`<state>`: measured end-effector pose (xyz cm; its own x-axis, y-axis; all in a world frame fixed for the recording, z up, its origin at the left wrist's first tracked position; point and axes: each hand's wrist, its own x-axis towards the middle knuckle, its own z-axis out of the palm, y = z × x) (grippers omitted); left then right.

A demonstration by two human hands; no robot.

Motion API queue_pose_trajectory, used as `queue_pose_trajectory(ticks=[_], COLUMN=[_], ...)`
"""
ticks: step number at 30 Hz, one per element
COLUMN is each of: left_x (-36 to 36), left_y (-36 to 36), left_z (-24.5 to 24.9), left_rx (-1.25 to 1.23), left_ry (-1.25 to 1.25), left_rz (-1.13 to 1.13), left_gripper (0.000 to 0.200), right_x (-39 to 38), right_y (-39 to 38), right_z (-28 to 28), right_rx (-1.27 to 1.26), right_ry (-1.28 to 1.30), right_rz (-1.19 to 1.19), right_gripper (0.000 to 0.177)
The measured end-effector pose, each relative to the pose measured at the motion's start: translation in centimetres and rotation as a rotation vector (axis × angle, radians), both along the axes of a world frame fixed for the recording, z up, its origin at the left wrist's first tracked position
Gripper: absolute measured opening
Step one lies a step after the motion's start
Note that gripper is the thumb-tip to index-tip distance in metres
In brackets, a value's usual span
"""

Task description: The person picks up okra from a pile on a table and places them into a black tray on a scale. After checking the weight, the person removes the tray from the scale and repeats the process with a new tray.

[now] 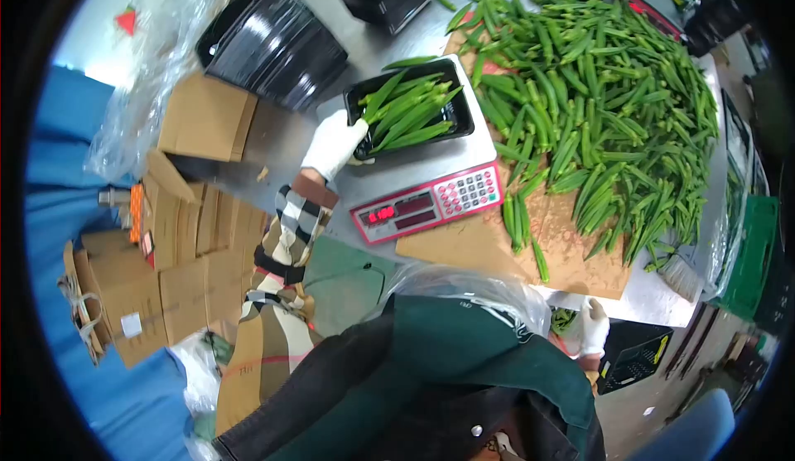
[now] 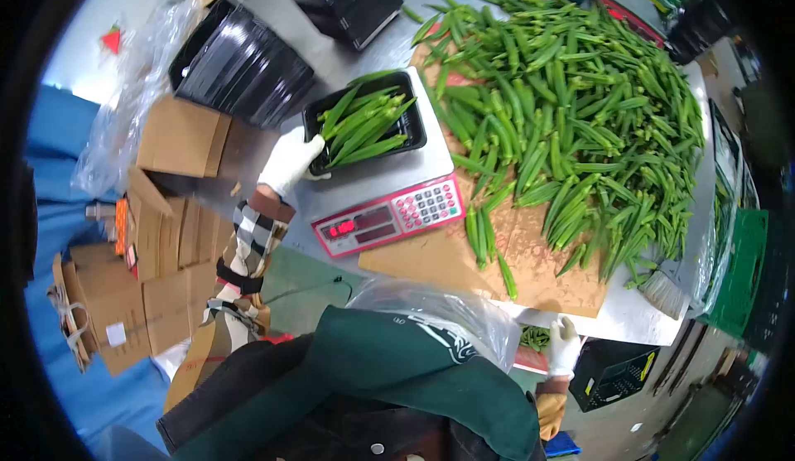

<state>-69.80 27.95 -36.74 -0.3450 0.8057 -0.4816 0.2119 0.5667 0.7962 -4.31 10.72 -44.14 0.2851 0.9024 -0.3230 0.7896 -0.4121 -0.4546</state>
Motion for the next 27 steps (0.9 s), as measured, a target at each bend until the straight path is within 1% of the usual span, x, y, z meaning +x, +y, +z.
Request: queue_pose_trajectory(ticks=[1, 2, 3, 4, 5, 7, 8, 9, 11, 13, 14, 15, 16, 17, 18, 19, 20, 21, 22, 24, 25, 26, 27], left_x=[-0.3, -0.7, 2.4, 2.9, 3.0, 3.9, 2.8, 2.1, 1.3, 3.6, 4.3, 4.9, 7.9, 8.7, 9.4, 9.9, 10.6, 10.9, 11.3, 12.2, 11.4, 11.2, 9.6], left_y=[0.8, 1.7, 2.6, 4.1, 5.7, 9.4, 12.4, 15.4, 21.9, 26.6, 29.4, 32.3, 32.7, 34.3, 35.2, 36.1, 36.0, 35.3, 34.5, 31.3, 29.7, 27.7, 25.5], left_z=[-1.1, -2.3, 2.4, 2.6, 2.5, 3.5, 1.0, -1.4, -6.1, -5.4, -7.3, -9.1, -6.8, -6.7, -7.0, -8.2, -8.4, -8.7, -7.5, -3.6, -1.5, 1.2, 2.7], left_rx=[0.099, 0.197, 0.115, 0.139, 0.161, 0.175, 0.232, 0.364, 0.549, 0.512, 0.434, 0.397, 0.201, 0.107, 0.089, 0.114, 0.135, 0.122, 0.068, 0.135, 0.171, 0.298, 0.676], left_ry=[-0.004, -0.009, -0.265, -0.301, -0.337, -0.411, -0.145, 0.110, 0.539, 0.859, 0.537, 0.231, -0.303, -0.296, -0.333, -0.413, -0.491, -0.618, -0.660, -0.554, -0.487, -0.298, 0.175], left_rz=[-0.045, -0.089, 0.089, 0.074, 0.060, 0.031, -0.194, -0.354, -0.530, -0.618, -0.425, -0.185, 0.147, 0.142, 0.145, 0.128, 0.115, 0.040, -0.042, -0.167, -0.312, -0.343, -0.386], left_gripper=[0.031, 0.025, 0.018, 0.017, 0.017, 0.019, 0.022, 0.026, 0.034, 0.036, 0.031, 0.027, 0.026, 0.029, 0.032, 0.031, 0.030, 0.035, 0.038, 0.035, 0.037, 0.035, 0.031], right_x=[-0.9, -4.5, -6.5, -9.2, -9.2, -13.7, -14.9, -15.1, -14.4, -14.0, -14.3, -14.5, -14.7, -14.9, -15.1, -15.3, -15.3, -15.3, -15.2, -15.2, -15.3, -15.3, -15.0], right_y=[0.9, 2.7, 3.3, 4.8, 4.9, 6.6, 7.5, 8.2, 8.9, 9.2, 9.4, 9.5, 9.6, 9.8, 9.8, 10.0, 10.1, 10.1, 10.0, 9.7, 9.9, 10.0, 9.8], right_z=[-2.3, -0.7, -2.6, -1.7, -6.3, -4.2, -3.9, -3.5, -3.8, -3.8, -3.0, -3.0, -2.9, -2.4, -2.1, -1.7, -1.6, -1.7, -2.1, -2.2, -1.8, -1.6, -2.3], right_rx=[0.106, 0.041, 0.120, 0.028, 0.219, 0.141, 0.089, 0.065, 0.001, -0.057, -0.087, -0.114, -0.145, -0.156, -0.159, -0.173, -0.190, -0.169, -0.150, -0.147, -0.162, -0.178, -0.173], right_ry=[0.219, 0.163, 0.272, 0.310, 0.278, 0.137, 0.048, 0.016, -0.007, 0.005, 0.001, -0.022, -0.045, -0.036, -0.037, -0.041, -0.044, -0.048, -0.050, -0.038, -0.025, -0.011, -0.025], right_rz=[0.054, 0.054, -0.040, -0.119, 0.024, 0.031, 0.027, 0.018, 0.017, 0.014, 0.022, 0.007, -0.010, -0.018, -0.027, -0.040, -0.049, -0.051, -0.049, -0.053, -0.058, -0.064, -0.042], right_gripper=[0.024, 0.022, 0.020, 0.019, 0.020, 0.021, 0.024, 0.028, 0.036, 0.037, 0.038, 0.038, 0.039, 0.041, 0.041, 0.041, 0.041, 0.042, 0.044, 0.044, 0.043, 0.043, 0.044])
